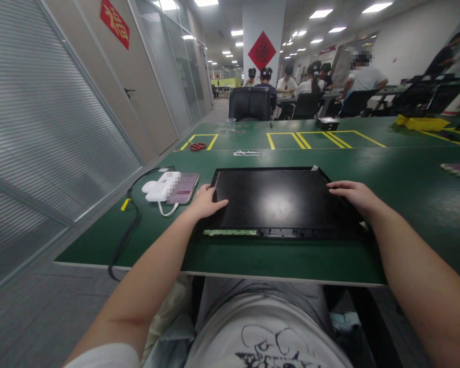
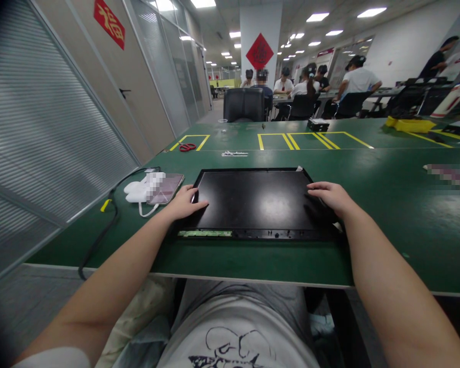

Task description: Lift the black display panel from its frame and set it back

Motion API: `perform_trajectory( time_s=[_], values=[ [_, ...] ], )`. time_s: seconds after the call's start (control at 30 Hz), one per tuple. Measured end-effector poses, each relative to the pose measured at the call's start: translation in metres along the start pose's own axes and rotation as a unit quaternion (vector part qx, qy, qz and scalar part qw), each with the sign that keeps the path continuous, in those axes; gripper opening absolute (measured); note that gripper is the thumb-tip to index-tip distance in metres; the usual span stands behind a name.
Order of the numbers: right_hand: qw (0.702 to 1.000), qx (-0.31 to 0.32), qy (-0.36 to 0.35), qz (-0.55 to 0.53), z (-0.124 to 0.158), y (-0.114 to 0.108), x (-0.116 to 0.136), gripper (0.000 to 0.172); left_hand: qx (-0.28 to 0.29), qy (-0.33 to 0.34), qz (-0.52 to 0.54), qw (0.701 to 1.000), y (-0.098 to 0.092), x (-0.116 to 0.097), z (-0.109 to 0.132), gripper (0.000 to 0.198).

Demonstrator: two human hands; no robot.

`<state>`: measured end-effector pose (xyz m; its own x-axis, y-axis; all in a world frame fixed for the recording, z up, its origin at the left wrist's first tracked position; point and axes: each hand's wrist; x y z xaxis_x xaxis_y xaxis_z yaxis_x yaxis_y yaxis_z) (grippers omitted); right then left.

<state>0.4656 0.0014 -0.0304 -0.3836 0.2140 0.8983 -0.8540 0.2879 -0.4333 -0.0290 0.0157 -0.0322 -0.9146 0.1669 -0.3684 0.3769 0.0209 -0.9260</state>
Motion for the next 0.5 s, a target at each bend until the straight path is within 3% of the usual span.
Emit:
perform_trajectory(
  time_s=[0.2, 0.33, 0.5],
  values=[
    [0.995, -0.027, -0.017, 0.097, 0.001, -0.001, 0.001, 0.025, -0.005, 0.006, 0.004, 1.0, -0.005, 0.004, -0.002, 0.077],
    [0.99, -0.025, -0.032, 0.135, 0.003, -0.003, 0.003, 0.022, -0.014, -0.005, -0.049, 0.999, -0.01, 0.007, -0.004, 0.065],
    [0.988, -0.022, -0.032, 0.152, 0.001, -0.009, 0.004, 0.016, 0.017, -0.007, -0.09, 0.996, -0.014, 0.01, -0.005, 0.056]
  ],
)
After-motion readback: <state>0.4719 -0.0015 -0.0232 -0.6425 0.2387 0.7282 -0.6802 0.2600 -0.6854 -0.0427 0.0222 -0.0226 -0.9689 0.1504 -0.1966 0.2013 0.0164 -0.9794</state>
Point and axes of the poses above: each hand's wrist, its own z-axis away from the middle knuckle, its own y-axis out of the palm, x = y × z, and after that the axes turned 1 degree about -z, right-handed
